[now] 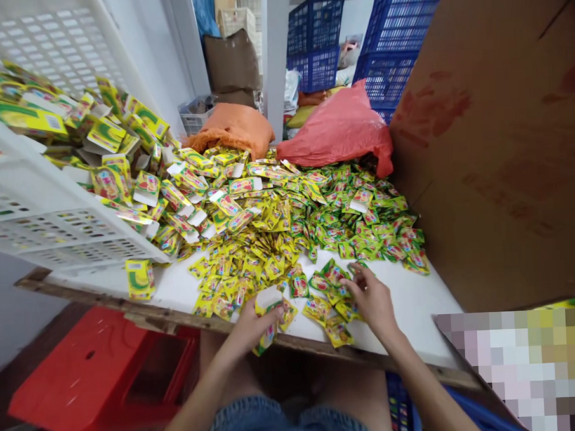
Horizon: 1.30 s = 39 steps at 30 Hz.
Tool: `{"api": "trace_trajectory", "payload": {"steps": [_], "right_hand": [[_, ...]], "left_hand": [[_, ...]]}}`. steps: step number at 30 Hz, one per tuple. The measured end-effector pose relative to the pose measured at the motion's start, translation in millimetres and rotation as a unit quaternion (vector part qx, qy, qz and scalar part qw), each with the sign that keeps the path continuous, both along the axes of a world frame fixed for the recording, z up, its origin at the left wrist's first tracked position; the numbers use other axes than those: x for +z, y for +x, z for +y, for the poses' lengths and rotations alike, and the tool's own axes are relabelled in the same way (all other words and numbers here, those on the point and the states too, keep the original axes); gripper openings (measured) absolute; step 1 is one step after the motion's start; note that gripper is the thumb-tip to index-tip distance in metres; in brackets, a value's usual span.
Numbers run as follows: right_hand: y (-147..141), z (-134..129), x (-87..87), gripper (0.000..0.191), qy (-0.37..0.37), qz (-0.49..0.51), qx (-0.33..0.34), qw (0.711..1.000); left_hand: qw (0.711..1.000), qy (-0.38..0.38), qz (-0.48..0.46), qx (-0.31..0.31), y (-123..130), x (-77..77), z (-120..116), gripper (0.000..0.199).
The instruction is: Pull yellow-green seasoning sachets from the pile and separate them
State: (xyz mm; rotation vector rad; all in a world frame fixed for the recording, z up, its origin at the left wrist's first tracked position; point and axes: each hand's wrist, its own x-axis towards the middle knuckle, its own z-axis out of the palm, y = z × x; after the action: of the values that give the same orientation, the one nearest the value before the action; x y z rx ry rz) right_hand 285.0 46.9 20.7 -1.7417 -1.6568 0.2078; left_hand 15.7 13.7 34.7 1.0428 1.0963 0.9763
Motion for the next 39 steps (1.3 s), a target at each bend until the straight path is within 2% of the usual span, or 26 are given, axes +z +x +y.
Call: {"api": "trace_trajectory", "payload": {"steps": [2, 4, 6, 8, 11, 14, 18, 21, 24, 26, 29, 31, 33, 35, 39], "right_hand": [[9.0, -13.4, 6.4, 0.047, -0.015, 0.097, -0.042, 0.994], [13.3, -33.1, 8.0, 0.046, -0.044, 0.209, -0.057, 0.975], [11.9, -53.9, 1.9, 0.039, -0.088, 0.284, -0.037, 0.954], [6.6, -69.3, -10.6, 0.037, -0.140, 0.315, -0.009, 0.939], [-0.6, -73.8, -31.3, 0.038, -0.179, 0.305, -0.004, 0.936], [-0.9, -62.0, -41.0, 0.036, -0.168, 0.293, -0.016, 0.941], [1.0, -51.6, -37.6, 0.037, -0.158, 0.304, -0.013, 0.939], [-1.4, -56.8, -34.0, 0.043, -0.163, 0.318, -0.020, 0.934], [-7.0, -67.0, -33.0, 0.046, -0.154, 0.314, -0.052, 0.935], [-11.6, -73.7, -32.9, 0.040, -0.150, 0.270, -0.071, 0.948], [-16.9, -81.1, -33.1, 0.031, -0.195, 0.113, -0.065, 0.972], [-18.0, -82.6, -34.1, 0.030, -0.215, 0.031, -0.068, 0.974], [-17.2, -80.9, -36.0, 0.030, -0.214, 0.050, -0.079, 0.972], [-15.5, -76.6, -38.1, 0.036, -0.215, 0.120, -0.075, 0.966], [-13.8, -68.2, -36.3, 0.048, -0.225, 0.197, -0.022, 0.954]], "left_hand": [[1.000, -0.009, -0.017, -0.006, 0.4, -1.6, 0.1, 0.037], [0.999, -0.018, -0.029, -0.015, 1.3, -2.2, -0.7, 0.036], [0.998, -0.026, -0.037, -0.035, 3.4, -1.7, -2.1, 0.036], [0.996, -0.035, -0.035, -0.074, 7.2, -1.0, -3.3, 0.036], [0.991, -0.037, -0.004, -0.127, 15.7, -2.2, -3.2, 0.034], [0.989, -0.027, 0.010, -0.145, 23.1, -5.0, -1.9, 0.034], [0.986, -0.029, 0.019, -0.165, 27.8, -6.9, -1.8, 0.033], [0.982, -0.048, 0.037, -0.180, 31.4, -8.4, -3.3, 0.033], [0.972, -0.053, 0.057, -0.221, 37.9, -9.3, -1.5, 0.034], [0.961, -0.061, 0.070, -0.262, 43.7, -7.7, 3.9, 0.035], [0.937, -0.046, 0.095, -0.333, 54.0, -3.1, 18.1, 0.033], [0.920, -0.024, 0.124, -0.371, 61.5, -1.2, 28.6, 0.031], [0.909, -0.023, 0.151, -0.387, 68.5, -2.3, 36.4, 0.033], [0.909, -0.034, 0.159, -0.383, 73.9, -5.5, 39.2, 0.036], [0.933, 0.010, 0.118, -0.341, 77.4, -8.0, 29.5, 0.036]]}}
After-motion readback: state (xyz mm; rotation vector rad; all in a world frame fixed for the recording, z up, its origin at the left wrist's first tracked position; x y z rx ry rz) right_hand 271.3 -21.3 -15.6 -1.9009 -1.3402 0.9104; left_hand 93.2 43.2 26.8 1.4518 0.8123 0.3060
